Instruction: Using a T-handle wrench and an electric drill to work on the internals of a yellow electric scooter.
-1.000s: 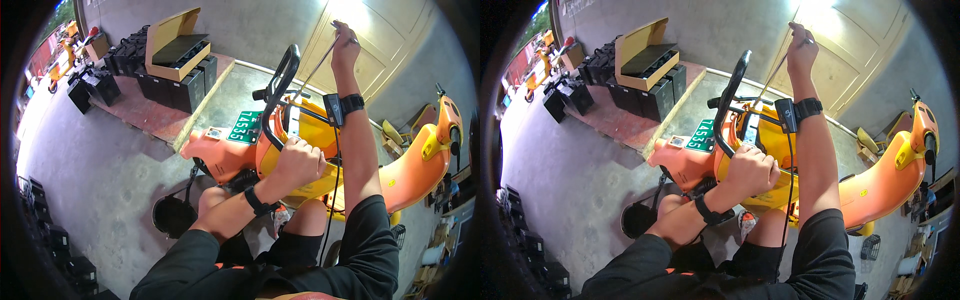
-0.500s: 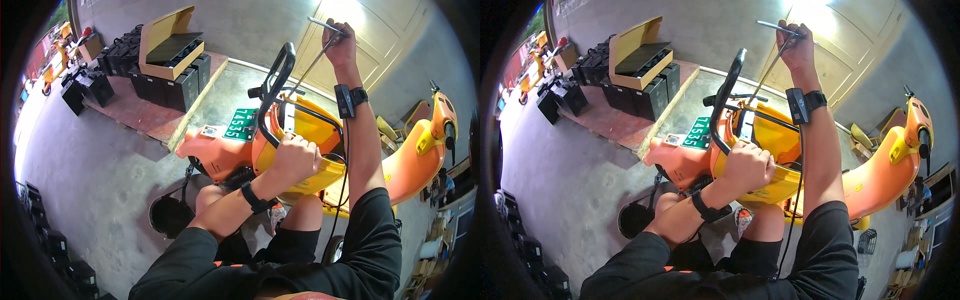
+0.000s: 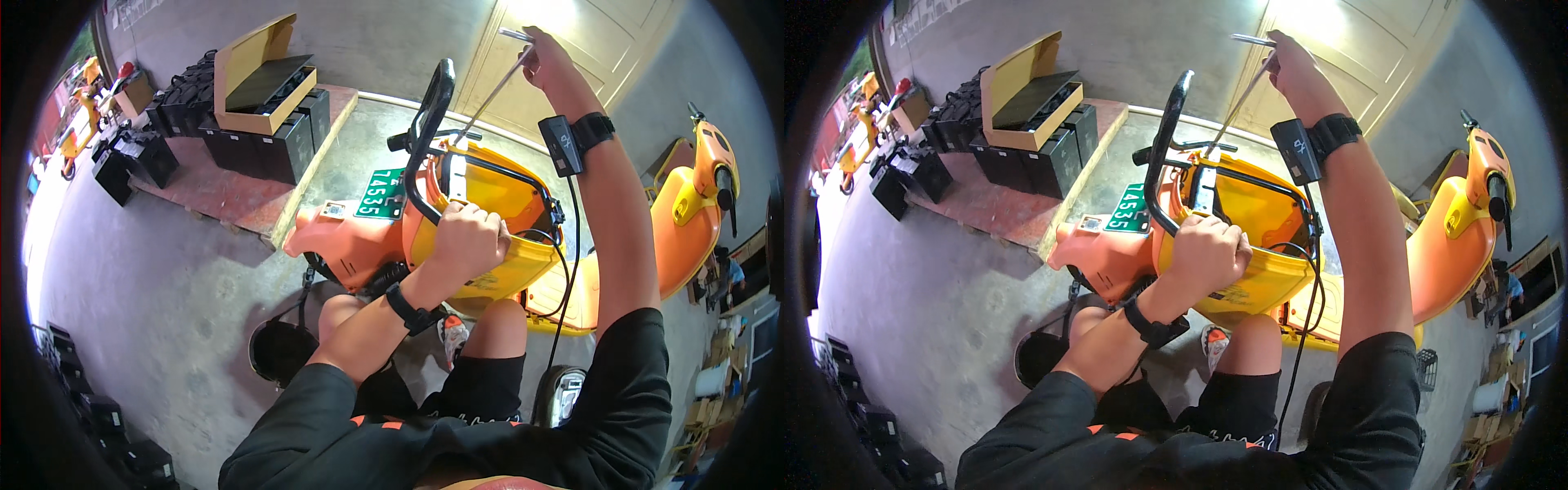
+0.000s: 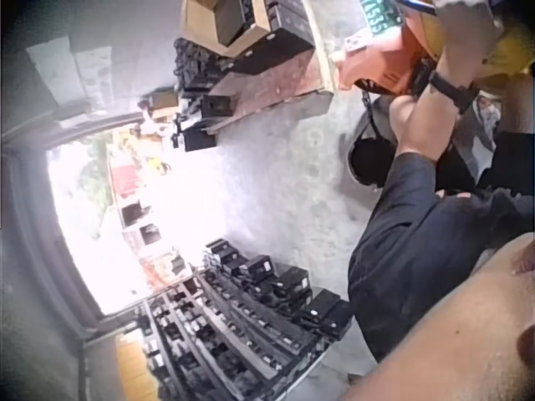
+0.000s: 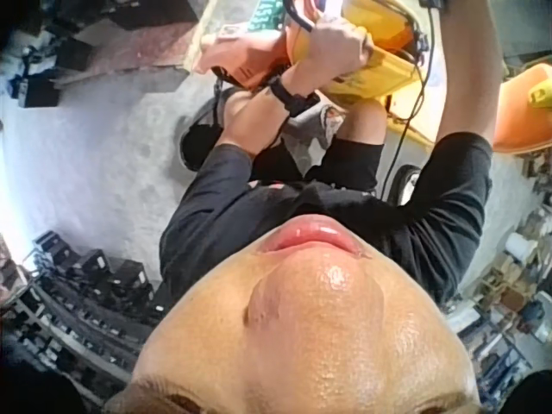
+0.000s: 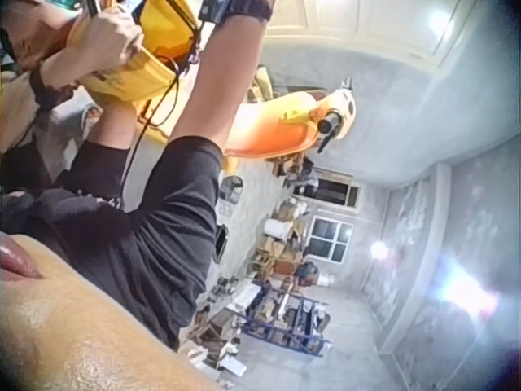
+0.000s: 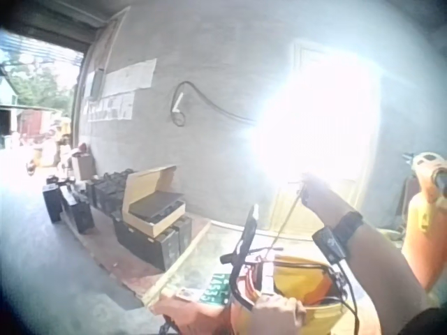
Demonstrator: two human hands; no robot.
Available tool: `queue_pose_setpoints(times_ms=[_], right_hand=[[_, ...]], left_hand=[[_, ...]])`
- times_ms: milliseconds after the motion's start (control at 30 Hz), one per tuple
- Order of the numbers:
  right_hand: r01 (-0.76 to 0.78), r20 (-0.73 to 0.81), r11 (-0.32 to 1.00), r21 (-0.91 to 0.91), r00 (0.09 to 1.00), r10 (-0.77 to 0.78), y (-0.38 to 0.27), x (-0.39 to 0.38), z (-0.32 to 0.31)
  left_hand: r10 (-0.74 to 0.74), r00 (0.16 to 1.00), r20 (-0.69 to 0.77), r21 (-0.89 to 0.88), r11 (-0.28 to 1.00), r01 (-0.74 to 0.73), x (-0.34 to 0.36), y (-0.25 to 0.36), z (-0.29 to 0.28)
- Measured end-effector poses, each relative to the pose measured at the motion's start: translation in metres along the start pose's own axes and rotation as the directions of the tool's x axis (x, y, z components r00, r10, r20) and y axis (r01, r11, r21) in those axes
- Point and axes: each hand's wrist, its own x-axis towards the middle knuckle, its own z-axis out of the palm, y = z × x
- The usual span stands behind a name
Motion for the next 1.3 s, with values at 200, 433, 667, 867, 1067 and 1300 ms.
queue_pose_setpoints(times_ms=[200,433,667,867,1067,1300], right_hand=[[0.079,0.173,0.933,-0.352,0.985,-0.018,-0.017,-0.026,0.002],[0.153,0.313,0.791,-0.592,0.949,0.05,-0.039,-0.033,0.017],[0.507,0.503,0.333,-0.795,0.858,-0.107,-0.056,-0.017,0.0],[0.425,0.573,-0.386,-0.819,0.635,-0.518,-0.021,-0.007,-0.021],[0.482,0.606,-0.381,-0.789,0.515,-0.606,-0.011,-0.014,-0.001],[0.673,0.44,-0.279,-0.685,0.077,-0.895,0.02,-0.026,0.054]], left_hand=[[0.014,1.0,-0.01,0.005,1.0,-0.014,0.0,0.0,-0.001],[0.011,1.0,0.001,-0.003,1.0,-0.011,-0.001,-0.001,-0.001],[0.017,1.0,0.016,-0.018,1.0,-0.017,-0.001,-0.003,-0.002],[0.016,1.0,-0.004,0.013,1.0,-0.016,0.0,-0.001,-0.001],[0.032,0.999,-0.013,0.01,0.999,-0.032,-0.001,-0.002,-0.001],[0.038,0.999,-0.014,0.01,0.999,-0.038,-0.003,-0.004,0.002]])
